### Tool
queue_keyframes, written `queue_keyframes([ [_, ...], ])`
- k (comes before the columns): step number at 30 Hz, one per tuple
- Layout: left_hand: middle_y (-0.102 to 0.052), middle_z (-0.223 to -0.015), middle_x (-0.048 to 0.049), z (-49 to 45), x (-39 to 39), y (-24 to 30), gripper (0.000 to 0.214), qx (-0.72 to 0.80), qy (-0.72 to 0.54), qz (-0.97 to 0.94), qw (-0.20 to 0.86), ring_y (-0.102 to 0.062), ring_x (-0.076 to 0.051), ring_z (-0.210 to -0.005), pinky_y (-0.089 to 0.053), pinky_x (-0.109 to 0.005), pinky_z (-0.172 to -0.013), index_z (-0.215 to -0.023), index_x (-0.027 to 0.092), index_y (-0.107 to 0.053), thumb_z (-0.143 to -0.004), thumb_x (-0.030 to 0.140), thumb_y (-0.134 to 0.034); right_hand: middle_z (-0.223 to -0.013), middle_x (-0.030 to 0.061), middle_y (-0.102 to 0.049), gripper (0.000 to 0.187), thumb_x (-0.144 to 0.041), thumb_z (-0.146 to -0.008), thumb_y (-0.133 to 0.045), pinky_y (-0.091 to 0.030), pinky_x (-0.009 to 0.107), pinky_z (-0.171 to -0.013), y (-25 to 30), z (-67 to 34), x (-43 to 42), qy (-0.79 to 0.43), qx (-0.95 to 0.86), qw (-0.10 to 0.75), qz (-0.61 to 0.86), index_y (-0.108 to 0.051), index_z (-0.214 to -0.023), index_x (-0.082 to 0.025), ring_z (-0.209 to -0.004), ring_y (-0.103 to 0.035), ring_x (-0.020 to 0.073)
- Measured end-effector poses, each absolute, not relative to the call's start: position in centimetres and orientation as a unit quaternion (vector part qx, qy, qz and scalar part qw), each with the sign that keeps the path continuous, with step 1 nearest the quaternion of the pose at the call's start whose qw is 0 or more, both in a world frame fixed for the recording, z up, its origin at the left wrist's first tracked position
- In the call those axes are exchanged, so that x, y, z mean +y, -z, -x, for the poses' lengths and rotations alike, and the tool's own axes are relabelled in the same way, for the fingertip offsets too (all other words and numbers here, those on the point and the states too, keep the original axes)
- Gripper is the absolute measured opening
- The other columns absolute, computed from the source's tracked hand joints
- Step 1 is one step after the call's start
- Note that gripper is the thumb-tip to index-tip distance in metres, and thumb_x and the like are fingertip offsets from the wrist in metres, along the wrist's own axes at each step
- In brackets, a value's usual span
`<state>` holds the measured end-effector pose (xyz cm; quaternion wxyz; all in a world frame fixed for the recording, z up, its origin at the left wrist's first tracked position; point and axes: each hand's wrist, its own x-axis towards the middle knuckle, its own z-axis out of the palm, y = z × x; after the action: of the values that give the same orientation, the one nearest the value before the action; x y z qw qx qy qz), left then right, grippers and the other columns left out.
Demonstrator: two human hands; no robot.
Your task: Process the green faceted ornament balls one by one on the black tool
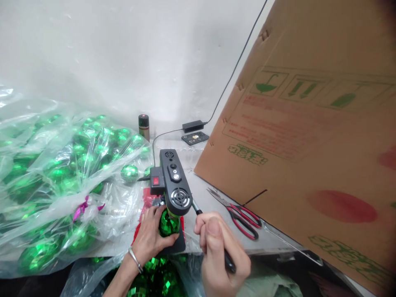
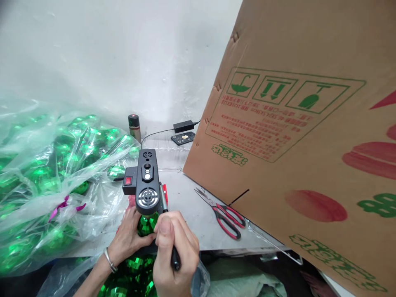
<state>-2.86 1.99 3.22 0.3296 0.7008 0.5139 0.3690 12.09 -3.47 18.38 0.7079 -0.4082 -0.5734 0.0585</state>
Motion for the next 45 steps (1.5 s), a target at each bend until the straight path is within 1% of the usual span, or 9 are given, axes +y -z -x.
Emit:
queue_keyframes([
  [4,-0.08,-0.138,-0.0137,2.1,1.8,-1.7,0.077,0.497,-0.406,-0.649,0.409,-0.077,-0.041,-0.128,-0.061,-0.061,-0.116,-0.14,0.023,-0.068,-0.069,0.039,-0.093,-0.067,-0.0029,-0.054,0.039,-0.01,-0.115,-0.05,-0.041,0.025,-0.052,-18.2,-12.2,-3.6,-0.055,-0.579,0.707,0.403,-0.054,-0.078,-0.022,-0.06,-0.058,0.0111],
  [7,-0.081,-0.136,-0.0133,1.8,1.6,-1.1,0.08,0.498,-0.407,-0.635,0.428,-0.079,-0.04,-0.125,-0.061,-0.061,-0.117,-0.138,0.023,-0.068,-0.065,0.038,-0.095,-0.066,-0.0029,-0.051,0.04,-0.008,-0.113,-0.05,-0.04,0.027,-0.052,-17.9,-12.0,-3.7,-0.047,-0.575,0.709,0.405,-0.054,-0.077,-0.022,-0.059,-0.057,0.0117],
  [12,-0.082,-0.137,-0.0124,1.7,1.5,-1.1,0.079,0.497,-0.417,-0.633,0.423,-0.079,-0.04,-0.127,-0.061,-0.06,-0.118,-0.137,0.024,-0.07,-0.063,0.034,-0.097,-0.063,-0.0035,-0.049,0.043,-0.008,-0.114,-0.05,-0.036,0.026,-0.049,-17.3,-11.4,-3.6,-0.027,-0.549,0.733,0.4,-0.053,-0.073,-0.022,-0.054,-0.054,0.0111],
  [16,-0.081,-0.138,-0.0141,1.5,1.4,-1.3,0.079,0.494,-0.422,-0.629,0.427,-0.079,-0.041,-0.128,-0.061,-0.062,-0.118,-0.137,0.023,-0.07,-0.063,0.033,-0.096,-0.06,-0.0047,-0.045,0.045,-0.01,-0.114,-0.051,-0.04,0.026,-0.053,-15.8,-11.0,-3.6,-0.018,-0.521,0.759,0.389,-0.051,-0.071,-0.022,-0.055,-0.056,0.0117],
  [20,-0.079,-0.144,-0.0155,1.5,1.5,-1.2,0.08,0.497,-0.415,-0.631,0.426,-0.076,-0.042,-0.135,-0.059,-0.063,-0.122,-0.139,0.023,-0.069,-0.064,0.034,-0.095,-0.061,-0.0045,-0.048,0.044,-0.009,-0.114,-0.05,-0.041,0.026,-0.054,-13.7,-10.8,-3.8,-0.02,-0.5,0.774,0.388,-0.052,-0.072,-0.021,-0.058,-0.058,0.0112],
  [25,-0.08,-0.142,-0.0155,1.4,1.5,-1.2,0.079,0.494,-0.42,-0.636,0.419,-0.077,-0.042,-0.133,-0.061,-0.062,-0.12,-0.139,0.022,-0.069,-0.064,0.035,-0.093,-0.062,-0.0038,-0.051,0.044,-0.012,-0.115,-0.05,-0.04,0.026,-0.053,-12.7,-11.0,-3.7,-0.025,-0.503,0.774,0.384,-0.054,-0.071,-0.021,-0.058,-0.058,0.0107],
  [30,-0.081,-0.139,-0.0135,1.4,1.4,-1.3,0.077,0.489,-0.422,-0.643,0.413,-0.079,-0.04,-0.128,-0.063,-0.06,-0.117,-0.138,0.022,-0.069,-0.065,0.032,-0.093,-0.062,-0.0049,-0.048,0.046,-0.016,-0.115,-0.049,-0.04,0.024,-0.052,-13.0,-11.2,-3.5,-0.019,-0.511,0.771,0.379,-0.051,-0.07,-0.021,-0.057,-0.056,0.0096],
  [39,-0.082,-0.133,-0.0126,1.3,1.3,-0.9,0.078,0.481,-0.436,-0.651,0.392,-0.082,-0.039,-0.121,-0.066,-0.059,-0.113,-0.138,0.022,-0.068,-0.065,0.029,-0.094,-0.067,-0.0039,-0.055,0.048,-0.02,-0.117,-0.048,-0.04,0.024,-0.052,-12.4,-11.5,-3.6,-0.015,-0.526,0.758,0.387,-0.051,-0.069,-0.021,-0.057,-0.053,0.0092],
  [45,-0.081,-0.138,-0.0145,1.3,1.3,-0.6,0.078,0.475,-0.438,-0.652,0.397,-0.08,-0.04,-0.127,-0.064,-0.06,-0.116,-0.139,0.022,-0.067,-0.065,0.029,-0.094,-0.069,-0.0035,-0.056,0.047,-0.022,-0.118,-0.047,-0.038,0.025,-0.053,-12.3,-11.5,-3.8,-0.012,-0.525,0.758,0.386,-0.053,-0.071,-0.022,-0.057,-0.051,0.0095],
])
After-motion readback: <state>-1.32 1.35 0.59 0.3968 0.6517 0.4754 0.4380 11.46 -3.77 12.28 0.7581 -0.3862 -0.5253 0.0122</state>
